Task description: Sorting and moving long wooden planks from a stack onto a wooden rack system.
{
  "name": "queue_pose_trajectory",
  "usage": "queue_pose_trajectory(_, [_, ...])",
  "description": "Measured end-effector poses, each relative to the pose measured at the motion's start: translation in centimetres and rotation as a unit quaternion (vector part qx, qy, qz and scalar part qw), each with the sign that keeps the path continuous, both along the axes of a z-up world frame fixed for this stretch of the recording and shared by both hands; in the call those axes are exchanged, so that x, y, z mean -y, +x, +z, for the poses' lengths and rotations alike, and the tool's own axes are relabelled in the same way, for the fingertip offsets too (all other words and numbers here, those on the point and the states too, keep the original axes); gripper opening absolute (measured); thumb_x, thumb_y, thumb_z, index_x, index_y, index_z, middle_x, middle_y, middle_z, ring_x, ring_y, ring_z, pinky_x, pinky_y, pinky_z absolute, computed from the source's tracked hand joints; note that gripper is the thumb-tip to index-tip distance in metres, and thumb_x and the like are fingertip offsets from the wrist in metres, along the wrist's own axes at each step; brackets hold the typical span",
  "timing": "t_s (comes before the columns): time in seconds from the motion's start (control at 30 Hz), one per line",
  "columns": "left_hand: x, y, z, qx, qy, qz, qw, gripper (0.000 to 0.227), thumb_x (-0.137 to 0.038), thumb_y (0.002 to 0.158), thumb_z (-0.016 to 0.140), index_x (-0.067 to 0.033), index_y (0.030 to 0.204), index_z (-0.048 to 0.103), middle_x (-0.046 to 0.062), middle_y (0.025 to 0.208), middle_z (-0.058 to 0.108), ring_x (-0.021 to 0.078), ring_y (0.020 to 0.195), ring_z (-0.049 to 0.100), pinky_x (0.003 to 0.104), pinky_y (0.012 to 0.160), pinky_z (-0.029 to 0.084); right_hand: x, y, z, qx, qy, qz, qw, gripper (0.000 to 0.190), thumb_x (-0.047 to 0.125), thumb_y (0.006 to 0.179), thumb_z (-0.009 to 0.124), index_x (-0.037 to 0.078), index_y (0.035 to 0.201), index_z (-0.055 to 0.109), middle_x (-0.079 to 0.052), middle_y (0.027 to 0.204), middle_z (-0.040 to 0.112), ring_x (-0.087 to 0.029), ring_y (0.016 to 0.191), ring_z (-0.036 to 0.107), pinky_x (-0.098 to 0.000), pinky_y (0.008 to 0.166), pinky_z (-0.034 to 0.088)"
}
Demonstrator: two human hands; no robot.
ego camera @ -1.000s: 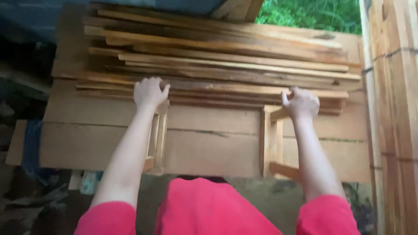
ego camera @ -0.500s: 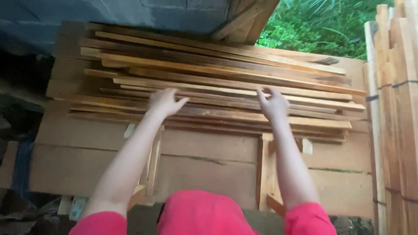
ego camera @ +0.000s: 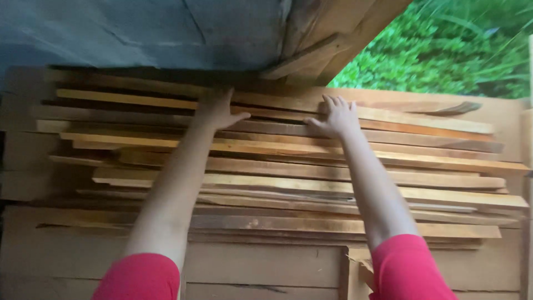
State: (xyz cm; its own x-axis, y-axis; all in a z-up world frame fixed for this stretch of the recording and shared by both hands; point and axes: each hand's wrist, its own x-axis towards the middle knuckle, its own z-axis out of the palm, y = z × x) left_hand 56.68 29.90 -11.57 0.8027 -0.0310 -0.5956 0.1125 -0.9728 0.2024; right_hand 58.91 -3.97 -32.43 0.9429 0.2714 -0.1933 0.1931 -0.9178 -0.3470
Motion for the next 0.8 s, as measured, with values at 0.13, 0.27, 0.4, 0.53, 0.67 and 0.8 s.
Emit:
queue_pose_trajectory(0.13, [0.7,2.4,1.4,-0.050,-0.017,0.042,0.998,0.104,-0.059,0.092,0.070,-0.0070,0.166,0.017,0.022,0.169,0.025,0.0406,0.156,0.025,0.059,0.126,0.024,-0.5,1.3,2.8,-0.020,-0.033,0.027,0.999,0.090,0.083,0.081,0.059,0.016,0.140,0.062,-0.012,0.134,0.067,-0.035,0.128,0.061,-0.0594,0.103,0.046])
queue_pose_trajectory(0.27, [-1.9,4.7,-4.6,-0.107,0.030,0.003,0.994,0.117,-0.070,0.076,0.079,-0.0075,0.162,0.030,0.017,0.167,0.031,0.0347,0.155,0.028,0.051,0.127,0.025,-0.5,4.5,-0.1,-0.025,-0.116,0.102,0.988,0.095,0.098,0.065,0.058,0.027,0.128,0.069,-0.004,0.130,0.069,-0.030,0.124,0.064,-0.0500,0.100,0.051])
queue_pose_trajectory(0.4, [-2.9,5.4,-7.6,-0.099,0.095,-0.053,0.989,0.117,-0.083,0.068,0.077,-0.0130,0.157,0.045,0.014,0.161,0.045,0.0341,0.150,0.040,0.055,0.121,0.035,0.1,5.5,-1.7,-0.054,-0.078,0.112,0.989,0.102,0.097,0.053,0.068,0.016,0.115,0.070,-0.009,0.119,0.069,-0.034,0.113,0.068,-0.0480,0.091,0.058])
queue_pose_trajectory(0.53, [-2.8,5.2,-6.2,-0.106,0.043,-0.016,0.993,0.121,-0.074,0.069,0.082,-0.0081,0.160,0.038,0.018,0.164,0.040,0.0369,0.152,0.035,0.055,0.123,0.031,0.1,5.5,-0.8,-0.042,-0.043,0.124,0.990,0.101,0.098,0.053,0.069,0.018,0.116,0.070,-0.009,0.116,0.070,-0.034,0.111,0.070,-0.0491,0.088,0.059])
queue_pose_trajectory(0.67, [-2.2,5.8,-5.0,-0.144,0.052,-0.023,0.988,0.126,-0.080,0.061,0.082,-0.0092,0.158,0.043,0.017,0.161,0.044,0.0373,0.150,0.038,0.058,0.121,0.033,-0.4,5.3,1.5,-0.080,-0.053,0.120,0.988,0.098,0.093,0.053,0.069,0.016,0.114,0.072,-0.012,0.118,0.071,-0.036,0.113,0.069,-0.0496,0.092,0.058])
queue_pose_trajectory(0.8, [-2.6,6.5,-6.7,-0.164,0.081,-0.052,0.982,0.128,-0.084,0.054,0.087,-0.0084,0.151,0.053,0.017,0.150,0.056,0.0380,0.141,0.050,0.060,0.114,0.040,-0.5,5.5,1.7,-0.120,-0.092,0.112,0.982,0.103,0.096,0.048,0.068,0.021,0.118,0.069,-0.011,0.111,0.075,-0.037,0.108,0.072,-0.0493,0.092,0.057])
